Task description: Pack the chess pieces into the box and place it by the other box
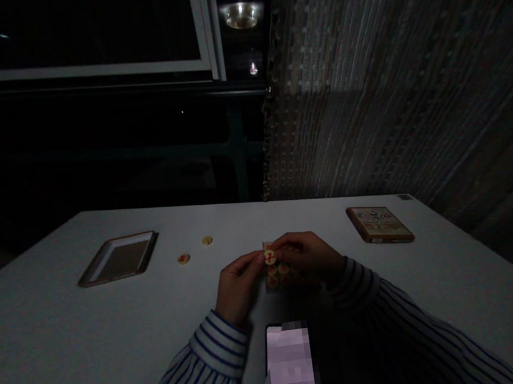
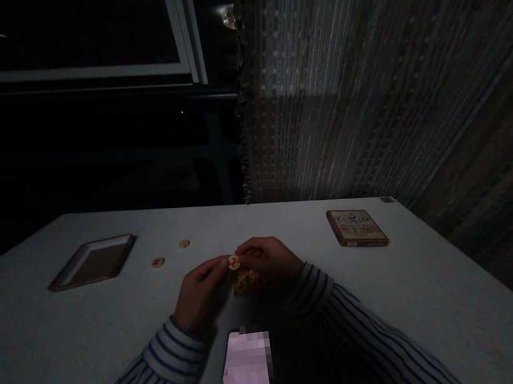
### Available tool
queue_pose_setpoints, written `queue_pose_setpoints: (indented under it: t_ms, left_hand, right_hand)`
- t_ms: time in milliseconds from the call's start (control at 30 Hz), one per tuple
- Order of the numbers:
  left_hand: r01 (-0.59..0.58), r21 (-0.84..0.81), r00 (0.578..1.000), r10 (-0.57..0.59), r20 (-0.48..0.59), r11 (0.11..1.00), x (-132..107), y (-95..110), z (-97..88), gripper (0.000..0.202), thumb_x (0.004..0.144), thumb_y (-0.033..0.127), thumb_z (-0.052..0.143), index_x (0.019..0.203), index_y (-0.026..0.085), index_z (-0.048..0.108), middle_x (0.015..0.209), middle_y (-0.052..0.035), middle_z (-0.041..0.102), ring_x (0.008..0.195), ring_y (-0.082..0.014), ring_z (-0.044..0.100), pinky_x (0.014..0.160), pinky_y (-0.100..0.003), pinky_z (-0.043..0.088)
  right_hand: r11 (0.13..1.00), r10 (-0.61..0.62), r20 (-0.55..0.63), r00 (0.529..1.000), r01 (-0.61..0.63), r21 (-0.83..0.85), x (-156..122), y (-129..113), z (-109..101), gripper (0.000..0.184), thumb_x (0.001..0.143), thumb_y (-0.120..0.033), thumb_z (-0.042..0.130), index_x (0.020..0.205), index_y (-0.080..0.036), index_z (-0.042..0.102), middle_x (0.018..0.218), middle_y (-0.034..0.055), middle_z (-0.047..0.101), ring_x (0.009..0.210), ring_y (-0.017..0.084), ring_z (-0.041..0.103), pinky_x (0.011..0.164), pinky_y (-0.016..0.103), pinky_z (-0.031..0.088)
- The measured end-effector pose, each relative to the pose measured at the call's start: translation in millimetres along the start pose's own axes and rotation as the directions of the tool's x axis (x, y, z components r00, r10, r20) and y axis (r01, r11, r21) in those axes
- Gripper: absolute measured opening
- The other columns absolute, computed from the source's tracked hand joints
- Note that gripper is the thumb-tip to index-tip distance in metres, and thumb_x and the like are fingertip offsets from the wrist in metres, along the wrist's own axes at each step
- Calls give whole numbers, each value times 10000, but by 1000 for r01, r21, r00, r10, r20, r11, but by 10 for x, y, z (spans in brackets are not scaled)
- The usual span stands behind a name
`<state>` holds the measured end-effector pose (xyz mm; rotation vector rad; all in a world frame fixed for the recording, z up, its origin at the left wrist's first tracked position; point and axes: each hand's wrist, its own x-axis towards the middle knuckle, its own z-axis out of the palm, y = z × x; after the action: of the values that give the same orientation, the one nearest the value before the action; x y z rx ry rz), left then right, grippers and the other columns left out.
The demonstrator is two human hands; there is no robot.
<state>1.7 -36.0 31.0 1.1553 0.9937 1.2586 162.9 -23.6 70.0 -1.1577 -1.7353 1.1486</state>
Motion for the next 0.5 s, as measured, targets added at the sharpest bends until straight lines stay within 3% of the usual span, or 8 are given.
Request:
queue_pose_setpoints:
  t_ms: [200, 500]
  left_hand:
    - [-10, 43, 1000, 9, 13, 999, -3, 11, 4, 306, 646, 355, 662, 860, 138, 682, 902, -83, 689, 872, -207, 619, 823, -337, 472]
    - [35, -17, 998, -34, 48, 999, 0, -11, 2, 304, 658, 345, 660, 870, 127, 677, 893, -92, 689, 849, -197, 624, 809, -324, 473]
  right_hand:
    - [992, -96, 25, 995, 97, -79, 13, 56, -34, 249, 731, -338, 580, 890, -163, 657, 882, 46, 677, 824, 173, 619, 770, 321, 490]
    - [995, -76, 36, 996, 78, -55, 20, 85, -31, 266, 729, -340, 578, 902, -157, 664, 887, 52, 679, 834, 188, 622, 783, 341, 488]
